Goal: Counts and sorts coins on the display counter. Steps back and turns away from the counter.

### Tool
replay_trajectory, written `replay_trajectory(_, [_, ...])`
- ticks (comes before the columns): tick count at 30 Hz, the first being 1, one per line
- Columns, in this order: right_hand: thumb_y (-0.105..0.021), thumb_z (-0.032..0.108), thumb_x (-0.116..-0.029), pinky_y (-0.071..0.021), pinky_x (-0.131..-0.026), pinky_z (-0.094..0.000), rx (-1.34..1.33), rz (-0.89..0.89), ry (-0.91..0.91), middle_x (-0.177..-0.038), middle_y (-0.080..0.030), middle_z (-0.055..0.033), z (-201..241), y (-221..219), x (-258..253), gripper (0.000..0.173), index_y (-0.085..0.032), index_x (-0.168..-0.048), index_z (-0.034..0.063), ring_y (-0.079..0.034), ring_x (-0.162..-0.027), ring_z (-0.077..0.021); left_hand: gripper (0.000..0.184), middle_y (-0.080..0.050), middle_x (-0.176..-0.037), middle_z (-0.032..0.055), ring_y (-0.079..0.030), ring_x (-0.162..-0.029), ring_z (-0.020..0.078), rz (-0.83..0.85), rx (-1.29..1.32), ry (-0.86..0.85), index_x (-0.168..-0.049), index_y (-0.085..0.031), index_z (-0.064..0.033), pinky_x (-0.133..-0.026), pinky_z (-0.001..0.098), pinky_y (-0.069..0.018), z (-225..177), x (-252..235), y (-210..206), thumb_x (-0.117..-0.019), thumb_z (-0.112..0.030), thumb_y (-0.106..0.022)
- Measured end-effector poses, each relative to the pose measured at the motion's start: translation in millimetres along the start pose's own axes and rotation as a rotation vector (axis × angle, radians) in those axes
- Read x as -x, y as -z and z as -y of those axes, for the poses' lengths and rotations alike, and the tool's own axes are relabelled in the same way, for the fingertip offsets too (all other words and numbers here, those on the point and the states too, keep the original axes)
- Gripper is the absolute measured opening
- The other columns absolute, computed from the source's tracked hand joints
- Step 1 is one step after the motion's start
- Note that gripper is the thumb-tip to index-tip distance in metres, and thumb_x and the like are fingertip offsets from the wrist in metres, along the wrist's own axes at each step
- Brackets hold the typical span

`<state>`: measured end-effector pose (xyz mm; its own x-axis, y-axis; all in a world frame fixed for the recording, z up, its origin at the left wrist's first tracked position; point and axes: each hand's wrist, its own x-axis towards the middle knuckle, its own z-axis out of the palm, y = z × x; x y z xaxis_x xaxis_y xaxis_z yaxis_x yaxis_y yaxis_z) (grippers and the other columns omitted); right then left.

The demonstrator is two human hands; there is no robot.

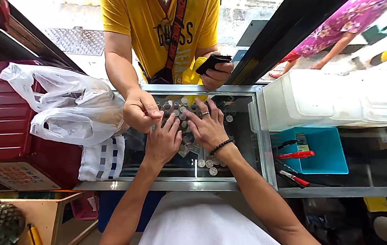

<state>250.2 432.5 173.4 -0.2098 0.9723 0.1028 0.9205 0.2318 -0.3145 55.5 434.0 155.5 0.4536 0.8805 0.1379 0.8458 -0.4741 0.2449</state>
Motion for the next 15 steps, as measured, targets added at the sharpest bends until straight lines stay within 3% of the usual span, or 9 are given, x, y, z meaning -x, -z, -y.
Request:
replay_trajectory(2, [-0.04,0.036,-0.1091,-0.024,-0.114,-0.0723,-0.02,0.029,0.007,-0.17,-0.021,-0.0147,-0.2,7.0,-5.1,0.044,-0.054,-0.15,0.0285,-0.016,-0.154,-0.0482,0.051,-0.046,-0.159,0.0034,-0.029,-0.153,0.0366,0.014,0.012,0.004,-0.146,-0.058,-0.0157,-0.116,0.0685,-0.0218,-2.2,-0.6,1.0,-0.1072,-0.04,-0.034])
replay_trajectory(4, [-0.043,0.031,-0.1086,-0.0236,-0.115,-0.072,-0.04,0.06,0.001,-0.17,-0.021,-0.0138,-0.9,12.7,-17.3,0.041,-0.057,-0.147,0.0275,-0.015,-0.154,-0.0478,0.052,-0.047,-0.158,0.0055,-0.03,-0.152,0.0366,0.016,0.007,0.006,-0.147,-0.056,-0.0154,-0.118,0.0668,-0.0197,-5.5,-4.7,2.7,-0.107,-0.043,-0.037])
replay_trajectory(7, [-0.048,0.015,-0.1008,-0.0265,-0.114,-0.0685,-0.054,0.09,-0.03,-0.167,-0.032,-0.0083,-11.3,15.4,-44.4,0.048,-0.058,-0.145,0.0302,-0.019,-0.155,-0.0447,0.052,-0.05,-0.155,0.0102,-0.033,-0.15,0.0399,0.032,-0.025,-0.006,-0.148,-0.056,-0.0201,-0.117,0.0669,-0.0208,-9.1,-10.9,6.3,-0.1068,-0.045,-0.037])
replay_trajectory(10, [-0.052,-0.002,-0.0962,-0.0354,-0.113,-0.0663,-0.122,0.057,0.03,-0.161,-0.043,-0.0105,-26.1,28.5,-25.1,0.05,-0.061,-0.141,0.0196,-0.029,-0.151,-0.0438,0.051,-0.049,-0.155,0.0116,-0.032,-0.15,0.0411,0.052,-0.018,-0.008,-0.146,-0.059,-0.0196,-0.118,0.0673,-0.0203,-11.1,-12.2,7.9,-0.1076,-0.044,-0.037])
replay_trajectory(11, [-0.053,-0.001,-0.0963,-0.0371,-0.113,-0.065,-0.122,0.039,0.037,-0.159,-0.046,-0.0105,-29.6,32.8,-12.3,0.046,-0.063,-0.138,0.0166,-0.032,-0.15,-0.0427,0.05,-0.049,-0.156,0.0114,-0.032,-0.15,0.0411,0.053,-0.01,-0.005,-0.146,-0.059,-0.0195,-0.118,0.0673,-0.0205,-10.9,-11.9,7.6,-0.1078,-0.044,-0.037])
replay_trajectory(13, [-0.056,0.014,-0.0988,-0.0379,-0.11,-0.0672,-0.093,0.032,0.013,-0.157,-0.046,-0.0132,-30.3,32.9,6.6,0.033,-0.069,-0.129,0.0162,-0.033,-0.148,-0.045,0.049,-0.05,-0.155,0.0111,-0.032,-0.15,0.0414,0.049,0.01,0.007,-0.145,-0.059,-0.0194,-0.117,0.0681,-0.0208,-11.1,-10.7,7.5,-0.1079,-0.043,-0.037])
replay_trajectory(15, [-0.056,0.036,-0.1015,-0.0349,-0.11,-0.0685,-0.037,0.036,-0.032,-0.161,-0.039,-0.015,-22.5,22.4,23.2,0.035,-0.069,-0.132,0.0244,-0.028,-0.15,-0.0469,0.048,-0.052,-0.152,0.0122,-0.035,-0.148,0.0416,0.049,0.007,0.011,-0.143,-0.061,-0.017,-0.117,0.0685,-0.0205,-12.6,-13.3,10.4,-0.1079,-0.041,-0.038])
